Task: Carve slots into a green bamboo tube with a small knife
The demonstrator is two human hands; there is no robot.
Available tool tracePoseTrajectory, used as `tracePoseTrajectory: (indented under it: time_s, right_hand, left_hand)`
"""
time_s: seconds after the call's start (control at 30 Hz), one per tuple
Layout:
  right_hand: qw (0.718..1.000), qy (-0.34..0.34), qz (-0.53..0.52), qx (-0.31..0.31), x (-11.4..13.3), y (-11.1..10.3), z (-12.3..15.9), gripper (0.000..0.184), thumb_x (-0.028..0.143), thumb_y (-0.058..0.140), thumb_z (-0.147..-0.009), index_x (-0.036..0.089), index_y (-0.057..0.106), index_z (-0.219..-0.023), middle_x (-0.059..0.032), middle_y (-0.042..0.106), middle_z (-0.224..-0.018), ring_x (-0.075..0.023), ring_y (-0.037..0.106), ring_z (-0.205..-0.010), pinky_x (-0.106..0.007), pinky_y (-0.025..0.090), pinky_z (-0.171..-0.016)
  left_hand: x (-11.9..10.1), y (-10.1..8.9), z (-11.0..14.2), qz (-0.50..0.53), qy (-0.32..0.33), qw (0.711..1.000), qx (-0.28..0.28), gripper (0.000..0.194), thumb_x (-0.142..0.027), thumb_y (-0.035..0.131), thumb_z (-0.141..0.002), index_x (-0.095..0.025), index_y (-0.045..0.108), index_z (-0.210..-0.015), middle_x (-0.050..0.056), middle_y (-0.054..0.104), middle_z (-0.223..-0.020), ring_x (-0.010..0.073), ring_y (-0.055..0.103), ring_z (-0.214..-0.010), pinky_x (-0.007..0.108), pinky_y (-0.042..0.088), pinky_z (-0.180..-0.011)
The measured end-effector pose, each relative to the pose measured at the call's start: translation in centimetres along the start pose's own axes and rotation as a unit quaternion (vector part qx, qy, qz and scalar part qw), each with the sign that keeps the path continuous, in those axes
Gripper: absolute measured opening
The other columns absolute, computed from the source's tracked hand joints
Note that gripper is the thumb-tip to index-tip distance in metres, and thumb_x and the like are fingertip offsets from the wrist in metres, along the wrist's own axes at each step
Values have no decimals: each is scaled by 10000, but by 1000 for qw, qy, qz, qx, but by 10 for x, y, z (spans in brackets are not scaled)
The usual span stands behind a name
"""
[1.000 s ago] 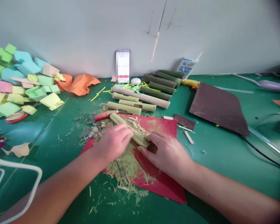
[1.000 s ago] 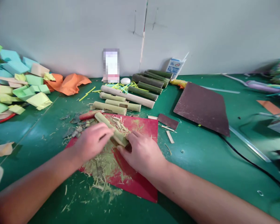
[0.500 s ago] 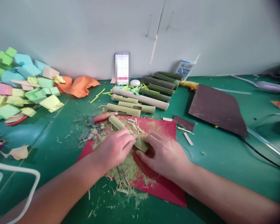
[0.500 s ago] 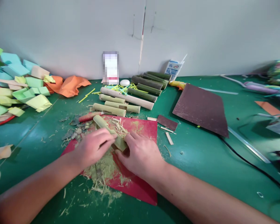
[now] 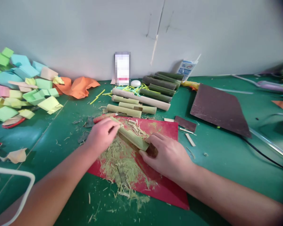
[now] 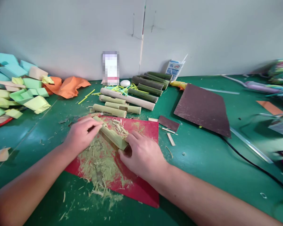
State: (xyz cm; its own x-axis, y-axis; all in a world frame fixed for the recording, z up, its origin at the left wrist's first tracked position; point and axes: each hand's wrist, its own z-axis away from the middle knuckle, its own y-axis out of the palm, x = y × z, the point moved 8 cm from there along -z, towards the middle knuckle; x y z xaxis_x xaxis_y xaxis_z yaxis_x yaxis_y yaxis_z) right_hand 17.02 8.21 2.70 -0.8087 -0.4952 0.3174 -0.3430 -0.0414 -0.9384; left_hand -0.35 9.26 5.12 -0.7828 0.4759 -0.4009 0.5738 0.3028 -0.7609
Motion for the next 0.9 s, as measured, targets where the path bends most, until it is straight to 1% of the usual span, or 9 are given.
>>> tracePoseTrajectory:
  time_s: [0.07,0.13,0.27,0.4,0.5,0.63,0.7,0.8,0.9]
  right_hand:
    - [1000,2,11,4,0,-1,0,182,383,539,-751,202,545,-776,-7,568,-779,-129,483,-624,-256,283,-504]
    - [1000,1,19,9,1,-1,0,210,403,543,-754,201,557,-810,-15,571,-797,-140,495,-640,-263,288,-507]
    - [1000,-20,16,8,6,-3,0,315,501,515,-780,196,573,-836,-35,561,-824,-154,502,-667,-271,307,-524]
    - [999,-35,4,4,7,-2,0,280,440,471,-829,193,587,-893,-48,561,-862,-161,520,-720,-268,342,-562]
    - [999,-34,1,6,5,0,-1,267,416,465,-834,190,591,-899,-50,564,-873,-164,524,-729,-273,357,-571]
    - [999,-16,24,-15,2,-3,-1,201,366,525,-785,185,580,-855,-48,565,-864,-179,522,-756,-286,365,-586]
    - [999,-18,33,-19,4,-5,0,216,390,549,-765,186,572,-829,-53,562,-860,-192,518,-773,-296,370,-604]
    - [999,-38,19,-8,9,-5,1,276,446,508,-796,186,577,-855,-60,554,-858,-195,514,-775,-306,380,-627]
    - [999,-46,-2,1,11,-3,3,281,406,438,-850,180,587,-922,-64,557,-866,-185,521,-755,-300,385,-617]
  left_hand:
    - [16,-9,-3,-23,-28,999,-35,132,-190,527,-849,-142,650,-850,61,651,-842,163,603,-805,315,485,-760]
    - [22,-12,-4,-24,-36,998,-44,129,-194,527,-848,-148,648,-851,58,650,-839,167,602,-805,324,486,-756]
    - [3,-2,-3,34,-8,999,-10,113,-185,536,-844,-160,647,-842,47,652,-824,160,611,-800,316,496,-752]
    - [-15,9,1,87,-5,996,30,136,-180,531,-848,-172,654,-906,55,662,-866,156,617,-807,304,508,-739]
    - [-14,10,1,92,-4,995,43,145,-180,532,-848,-177,654,-926,56,666,-877,152,617,-808,297,510,-737]
    - [7,-4,-2,23,-27,999,-20,114,-197,548,-836,-167,654,-864,52,667,-850,162,616,-798,319,501,-755]
    - [15,-8,-2,-8,-46,998,-47,116,-206,545,-836,-161,650,-856,55,669,-848,169,618,-795,331,500,-760]
    - [15,-4,-3,-16,-38,998,-44,117,-197,543,-832,-158,637,-889,59,673,-858,183,625,-830,349,505,-786]
    - [8,1,-3,-7,-10,999,-36,122,-178,530,-836,-160,629,-904,60,669,-854,186,629,-840,356,511,-795]
